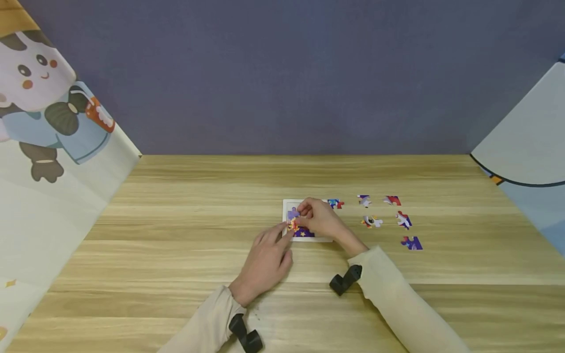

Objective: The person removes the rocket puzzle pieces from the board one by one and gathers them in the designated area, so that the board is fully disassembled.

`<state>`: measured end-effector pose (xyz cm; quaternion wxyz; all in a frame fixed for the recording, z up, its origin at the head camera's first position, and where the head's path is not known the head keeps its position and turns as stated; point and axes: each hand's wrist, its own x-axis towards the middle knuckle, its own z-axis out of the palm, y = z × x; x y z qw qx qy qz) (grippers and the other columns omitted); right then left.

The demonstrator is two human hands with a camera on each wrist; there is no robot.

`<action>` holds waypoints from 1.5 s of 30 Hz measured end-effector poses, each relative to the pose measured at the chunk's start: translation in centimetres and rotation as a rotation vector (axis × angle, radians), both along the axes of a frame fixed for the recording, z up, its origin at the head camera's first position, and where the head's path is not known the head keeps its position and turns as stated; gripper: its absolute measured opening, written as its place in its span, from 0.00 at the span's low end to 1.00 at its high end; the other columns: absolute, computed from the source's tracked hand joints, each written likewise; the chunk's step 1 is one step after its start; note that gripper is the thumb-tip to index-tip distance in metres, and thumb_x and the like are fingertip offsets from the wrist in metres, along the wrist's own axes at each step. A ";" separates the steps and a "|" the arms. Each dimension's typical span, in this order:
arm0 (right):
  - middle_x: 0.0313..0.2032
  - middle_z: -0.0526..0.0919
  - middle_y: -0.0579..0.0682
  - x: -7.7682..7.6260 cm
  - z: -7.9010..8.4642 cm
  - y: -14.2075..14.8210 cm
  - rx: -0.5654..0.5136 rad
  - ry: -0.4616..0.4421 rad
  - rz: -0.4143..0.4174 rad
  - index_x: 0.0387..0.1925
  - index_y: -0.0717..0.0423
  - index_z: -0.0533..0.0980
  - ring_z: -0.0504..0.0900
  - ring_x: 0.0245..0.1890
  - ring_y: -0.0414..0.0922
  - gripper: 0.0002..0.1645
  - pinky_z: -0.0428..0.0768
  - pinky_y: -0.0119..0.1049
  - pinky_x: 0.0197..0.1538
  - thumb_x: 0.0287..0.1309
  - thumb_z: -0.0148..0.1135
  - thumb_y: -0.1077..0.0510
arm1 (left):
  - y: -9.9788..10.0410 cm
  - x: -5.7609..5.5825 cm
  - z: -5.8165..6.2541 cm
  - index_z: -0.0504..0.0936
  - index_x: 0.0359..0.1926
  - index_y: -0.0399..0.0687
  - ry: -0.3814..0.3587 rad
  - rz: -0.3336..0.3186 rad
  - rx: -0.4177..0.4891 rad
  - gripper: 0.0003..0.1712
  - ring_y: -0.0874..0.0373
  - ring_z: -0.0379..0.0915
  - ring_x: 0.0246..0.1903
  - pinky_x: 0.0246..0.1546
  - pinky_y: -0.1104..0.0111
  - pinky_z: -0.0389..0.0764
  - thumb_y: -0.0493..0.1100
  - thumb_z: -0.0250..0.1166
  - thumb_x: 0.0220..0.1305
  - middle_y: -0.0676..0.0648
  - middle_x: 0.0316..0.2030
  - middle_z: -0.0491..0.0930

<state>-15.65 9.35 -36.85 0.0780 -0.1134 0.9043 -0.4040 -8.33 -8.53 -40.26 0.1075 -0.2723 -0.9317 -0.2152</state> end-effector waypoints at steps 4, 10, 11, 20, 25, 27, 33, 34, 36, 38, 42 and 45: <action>0.33 0.81 0.55 0.0 -0.2 -0.1 -0.022 0.010 -0.010 0.39 0.62 0.76 0.77 0.31 0.43 0.10 0.76 0.30 0.33 0.55 0.64 0.63 | 0.0 0.0 0.0 0.76 0.59 0.42 0.002 0.000 -0.008 0.24 0.48 0.66 0.63 0.64 0.53 0.65 0.44 0.55 0.64 0.41 0.64 0.69; 0.32 0.81 0.55 0.1 -0.4 -0.2 -0.064 0.030 -0.028 0.37 0.61 0.76 0.76 0.29 0.42 0.07 0.75 0.30 0.31 0.57 0.63 0.64 | 0.0 0.0 -0.1 0.76 0.59 0.42 0.010 -0.004 -0.006 0.23 0.48 0.66 0.63 0.64 0.53 0.65 0.44 0.55 0.64 0.41 0.64 0.69; 0.32 0.81 0.55 0.1 -0.4 -0.3 -0.072 0.037 -0.027 0.37 0.61 0.76 0.76 0.29 0.42 0.06 0.75 0.30 0.31 0.57 0.63 0.64 | 0.0 0.0 -0.1 0.76 0.59 0.42 0.008 -0.004 -0.006 0.23 0.48 0.66 0.63 0.64 0.53 0.65 0.44 0.55 0.64 0.41 0.64 0.69; 0.31 0.81 0.55 0.3 -0.3 -0.5 -0.127 0.089 -0.019 0.34 0.61 0.76 0.77 0.28 0.42 0.04 0.76 0.29 0.31 0.57 0.62 0.65 | 0.0 -0.1 -0.1 0.76 0.59 0.41 0.014 -0.007 -0.009 0.23 0.47 0.66 0.63 0.64 0.54 0.65 0.43 0.54 0.64 0.40 0.64 0.69; 0.30 0.81 0.55 0.2 -0.3 -0.5 -0.135 0.086 -0.013 0.35 0.62 0.76 0.77 0.28 0.41 0.04 0.76 0.30 0.31 0.57 0.62 0.66 | 0.0 -0.1 -0.1 0.76 0.59 0.41 0.018 -0.004 -0.011 0.23 0.47 0.67 0.63 0.64 0.54 0.66 0.43 0.54 0.64 0.40 0.63 0.70; 0.30 0.81 0.55 0.3 -0.4 -0.4 -0.136 0.088 -0.008 0.35 0.62 0.76 0.78 0.27 0.41 0.04 0.76 0.30 0.31 0.57 0.61 0.66 | 0.0 -0.1 -0.1 0.76 0.59 0.41 0.016 -0.003 -0.014 0.23 0.47 0.67 0.62 0.64 0.54 0.66 0.44 0.54 0.65 0.40 0.63 0.70; 0.31 0.81 0.56 0.3 -0.4 -0.3 -0.165 0.065 0.003 0.35 0.63 0.75 0.78 0.27 0.41 0.03 0.78 0.30 0.30 0.59 0.60 0.66 | 0.0 0.0 0.0 0.76 0.59 0.41 0.008 -0.004 -0.012 0.23 0.48 0.66 0.63 0.64 0.53 0.65 0.44 0.54 0.65 0.41 0.64 0.69; 0.31 0.81 0.56 0.4 -0.3 -0.2 -0.169 0.057 0.002 0.35 0.63 0.75 0.77 0.27 0.41 0.03 0.78 0.30 0.30 0.59 0.60 0.66 | 0.1 0.0 0.0 0.76 0.59 0.41 0.007 -0.004 -0.012 0.23 0.48 0.66 0.63 0.64 0.53 0.65 0.44 0.54 0.65 0.41 0.64 0.69; 0.31 0.80 0.55 0.4 -0.3 -0.1 -0.174 0.044 0.005 0.36 0.63 0.75 0.77 0.26 0.41 0.03 0.78 0.29 0.30 0.60 0.59 0.66 | 0.1 0.0 0.0 0.75 0.59 0.41 0.009 -0.003 -0.012 0.23 0.47 0.66 0.63 0.64 0.53 0.65 0.44 0.54 0.65 0.41 0.64 0.69; 0.31 0.80 0.55 0.3 -0.3 0.0 -0.176 0.037 0.006 0.36 0.63 0.74 0.77 0.26 0.41 0.03 0.78 0.29 0.30 0.60 0.59 0.66 | 0.1 0.0 -0.1 0.75 0.59 0.41 0.013 -0.002 -0.008 0.24 0.47 0.67 0.63 0.64 0.53 0.65 0.44 0.55 0.64 0.41 0.64 0.69; 0.31 0.80 0.54 0.4 -0.1 0.2 -0.173 0.033 0.006 0.36 0.62 0.75 0.77 0.27 0.41 0.04 0.78 0.30 0.30 0.59 0.60 0.65 | 0.0 0.0 -0.2 0.75 0.60 0.41 0.017 -0.002 -0.002 0.24 0.47 0.66 0.63 0.65 0.53 0.65 0.44 0.55 0.64 0.40 0.63 0.70; 0.32 0.80 0.56 0.4 0.0 0.5 -0.184 0.027 -0.001 0.36 0.63 0.75 0.78 0.28 0.42 0.04 0.79 0.30 0.31 0.58 0.60 0.66 | 0.0 0.0 -0.2 0.74 0.61 0.42 0.011 -0.004 -0.003 0.24 0.47 0.66 0.63 0.65 0.52 0.65 0.44 0.55 0.64 0.40 0.63 0.70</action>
